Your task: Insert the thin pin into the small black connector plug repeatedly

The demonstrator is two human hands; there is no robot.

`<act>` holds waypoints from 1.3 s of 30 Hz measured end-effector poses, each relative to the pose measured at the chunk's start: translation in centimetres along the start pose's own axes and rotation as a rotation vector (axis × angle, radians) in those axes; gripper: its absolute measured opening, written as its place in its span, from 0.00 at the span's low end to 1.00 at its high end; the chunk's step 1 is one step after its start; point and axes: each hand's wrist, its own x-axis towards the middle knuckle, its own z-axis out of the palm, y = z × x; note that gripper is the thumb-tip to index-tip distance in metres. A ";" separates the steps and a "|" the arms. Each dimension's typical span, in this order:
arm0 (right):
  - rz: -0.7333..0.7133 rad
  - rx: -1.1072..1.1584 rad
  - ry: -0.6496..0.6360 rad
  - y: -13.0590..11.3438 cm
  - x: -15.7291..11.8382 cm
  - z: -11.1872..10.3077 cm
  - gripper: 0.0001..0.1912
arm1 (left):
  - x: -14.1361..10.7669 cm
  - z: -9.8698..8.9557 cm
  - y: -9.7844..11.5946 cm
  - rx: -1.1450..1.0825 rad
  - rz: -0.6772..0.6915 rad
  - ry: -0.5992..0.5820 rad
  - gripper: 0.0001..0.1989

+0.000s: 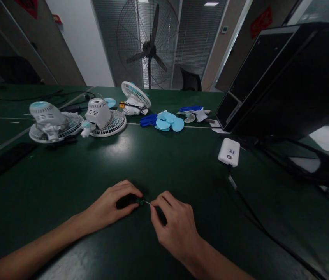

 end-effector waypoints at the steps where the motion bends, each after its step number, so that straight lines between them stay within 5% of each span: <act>1: -0.005 -0.011 -0.001 0.1 0.0 -0.1 0.08 | 0.0 0.0 0.0 -0.006 0.001 0.000 0.12; 19: -0.077 -0.052 -0.054 0.0 0.4 -0.3 0.09 | 0.6 -0.1 0.2 0.002 0.032 -0.044 0.08; 27: 0.048 0.221 0.106 -0.3 1.5 -0.3 0.08 | 0.5 0.1 0.0 0.029 0.048 -0.053 0.09; 39: -0.054 0.068 -0.038 -0.2 0.6 -0.3 0.08 | 0.4 -0.2 0.1 -0.001 0.016 -0.053 0.08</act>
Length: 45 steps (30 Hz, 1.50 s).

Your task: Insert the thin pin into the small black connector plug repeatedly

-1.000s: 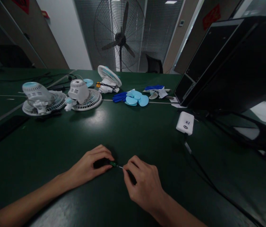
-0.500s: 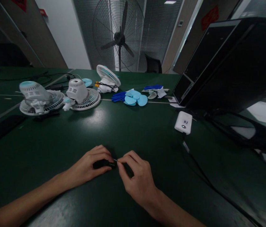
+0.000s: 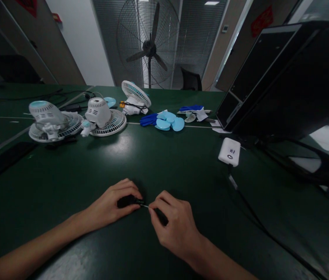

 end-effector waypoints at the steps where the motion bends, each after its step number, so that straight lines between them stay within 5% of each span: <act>1: 0.002 -0.013 -0.005 0.0 0.0 0.1 0.08 | 0.0 0.0 0.0 0.006 0.005 -0.006 0.08; 9: 0.137 0.105 0.086 0.2 0.9 0.2 0.09 | -0.1 0.1 -0.1 0.035 0.012 -0.033 0.08; 16: 0.110 0.108 0.090 0.0 0.7 -0.1 0.08 | -0.1 -0.1 0.2 0.051 0.005 -0.023 0.08; 25: 0.169 0.175 0.170 0.2 0.9 -0.5 0.09 | -0.8 0.5 1.6 0.228 0.294 -0.188 0.10; 34: 0.206 0.201 0.131 0.1 0.8 -0.9 0.09 | -1.8 -3.1 -1.5 0.316 0.091 -0.059 0.11; 41: 0.229 0.226 0.187 0.5 0.9 -0.7 0.09 | -0.1 0.4 1.9 0.258 0.288 -0.251 0.11; 45: 0.245 0.231 0.169 0.3 0.8 -0.9 0.08 | -0.7 -0.9 0.7 0.312 0.181 -0.210 0.12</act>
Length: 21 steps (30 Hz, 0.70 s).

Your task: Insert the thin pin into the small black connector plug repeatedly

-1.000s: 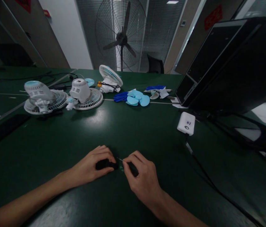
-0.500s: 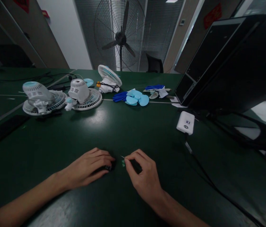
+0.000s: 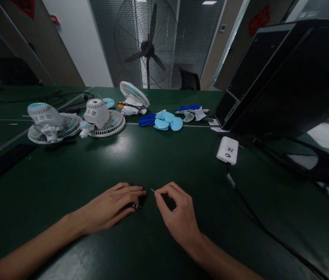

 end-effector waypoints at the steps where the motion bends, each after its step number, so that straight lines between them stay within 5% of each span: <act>1: 0.008 -0.002 -0.007 -0.1 0.0 -0.1 0.08 | -0.8 -0.5 -1.1 0.025 -0.050 0.023 0.13; 10: 0.048 0.009 -0.058 0.3 -0.2 -0.5 0.09 | -10.1 -5.7 -13.4 0.239 -0.619 0.303 0.25; 21: 0.048 0.026 -0.064 0.1 -0.2 -0.6 0.09 | -11.9 -6.4 -14.7 0.338 -0.762 0.324 0.26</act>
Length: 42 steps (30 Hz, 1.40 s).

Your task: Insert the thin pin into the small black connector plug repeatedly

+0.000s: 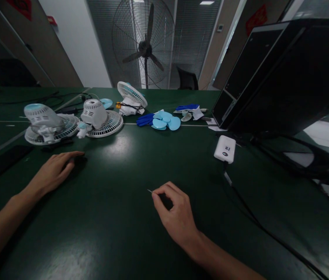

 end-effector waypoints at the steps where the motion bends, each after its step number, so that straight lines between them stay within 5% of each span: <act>1: -0.001 0.000 -0.002 0.0 0.0 0.0 0.09 | 0.0 0.1 -0.3 -0.010 -0.021 0.010 0.26; 11: 0.001 -0.013 -0.009 0.3 -0.1 0.1 0.09 | 0.2 0.8 -3.1 -0.099 -0.164 0.184 0.28; 24: -0.002 -0.010 -0.018 -0.1 -0.2 -0.2 0.09 | 0.1 -0.4 -1.3 -0.178 -0.204 0.206 0.23; 33: 0.001 -0.034 -0.026 0.1 -0.1 0.0 0.09 | -0.2 -0.5 -1.0 -0.470 -0.406 0.374 0.29; 42: -0.008 -0.039 -0.014 0.0 -0.1 0.0 0.09 | 0.0 0.0 -1.6 -0.721 -0.486 0.370 0.31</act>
